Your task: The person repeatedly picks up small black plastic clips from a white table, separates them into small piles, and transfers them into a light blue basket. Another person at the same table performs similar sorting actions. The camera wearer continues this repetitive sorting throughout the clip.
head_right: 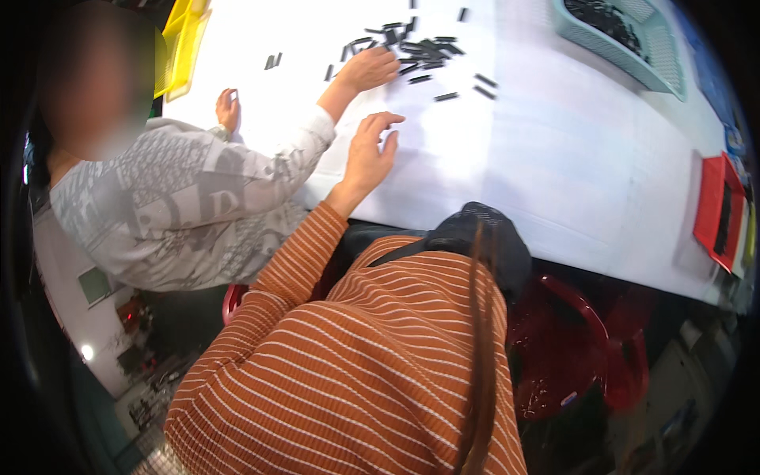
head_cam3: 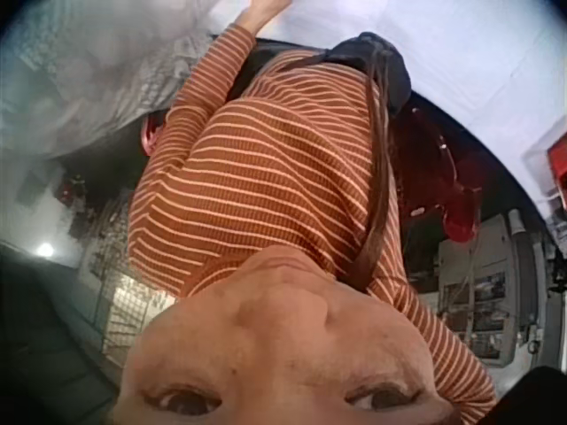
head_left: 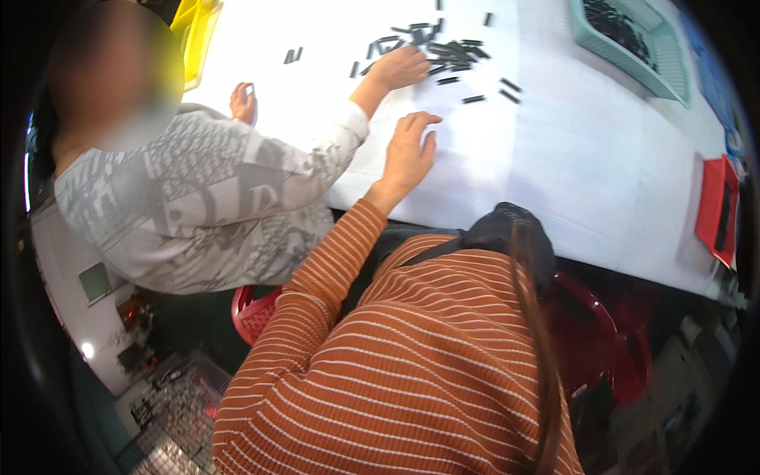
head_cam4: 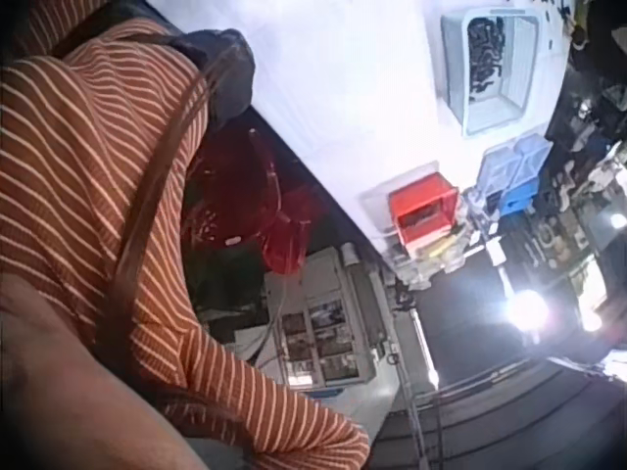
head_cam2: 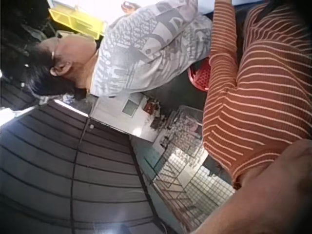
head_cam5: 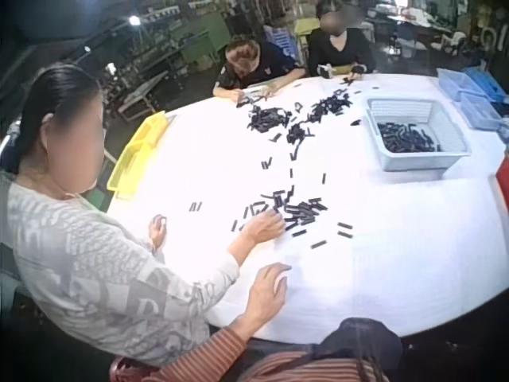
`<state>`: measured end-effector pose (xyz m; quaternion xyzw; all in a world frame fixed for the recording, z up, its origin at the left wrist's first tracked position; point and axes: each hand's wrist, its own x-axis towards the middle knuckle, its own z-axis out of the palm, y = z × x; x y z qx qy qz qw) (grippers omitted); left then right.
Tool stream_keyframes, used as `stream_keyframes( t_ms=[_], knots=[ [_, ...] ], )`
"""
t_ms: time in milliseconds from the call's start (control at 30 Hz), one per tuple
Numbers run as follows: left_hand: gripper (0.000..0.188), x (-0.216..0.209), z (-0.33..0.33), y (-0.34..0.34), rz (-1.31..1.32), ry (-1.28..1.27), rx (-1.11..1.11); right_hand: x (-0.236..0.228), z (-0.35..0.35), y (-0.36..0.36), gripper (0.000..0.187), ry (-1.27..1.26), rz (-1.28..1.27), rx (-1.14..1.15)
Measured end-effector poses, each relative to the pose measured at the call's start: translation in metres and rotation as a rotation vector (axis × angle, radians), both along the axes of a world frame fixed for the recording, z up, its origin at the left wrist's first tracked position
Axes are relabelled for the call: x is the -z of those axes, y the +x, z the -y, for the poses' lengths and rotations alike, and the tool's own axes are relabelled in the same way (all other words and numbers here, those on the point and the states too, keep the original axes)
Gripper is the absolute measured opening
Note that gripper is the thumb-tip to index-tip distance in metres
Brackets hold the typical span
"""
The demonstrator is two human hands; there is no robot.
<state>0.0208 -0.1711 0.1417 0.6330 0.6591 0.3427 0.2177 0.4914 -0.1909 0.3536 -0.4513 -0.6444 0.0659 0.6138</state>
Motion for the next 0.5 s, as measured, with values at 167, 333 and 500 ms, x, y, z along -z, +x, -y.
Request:
stream_keyframes(
  t_ms=[167,333,500],
  knots=[
    [0.023,-0.007,-0.031,0.014,0.029,0.003,0.112,0.003,0.011,0.014,0.042,-0.013,-0.087,0.015],
    [0.022,0.001,-0.061,0.02,0.038,-0.012,0.161,-0.007,0.006,0.028,0.043,0.035,-0.167,0.014],
    [0.019,0.024,-0.082,0.029,0.087,0.03,0.196,-0.041,-0.024,0.04,0.045,0.142,-0.277,-0.09]
  ],
)
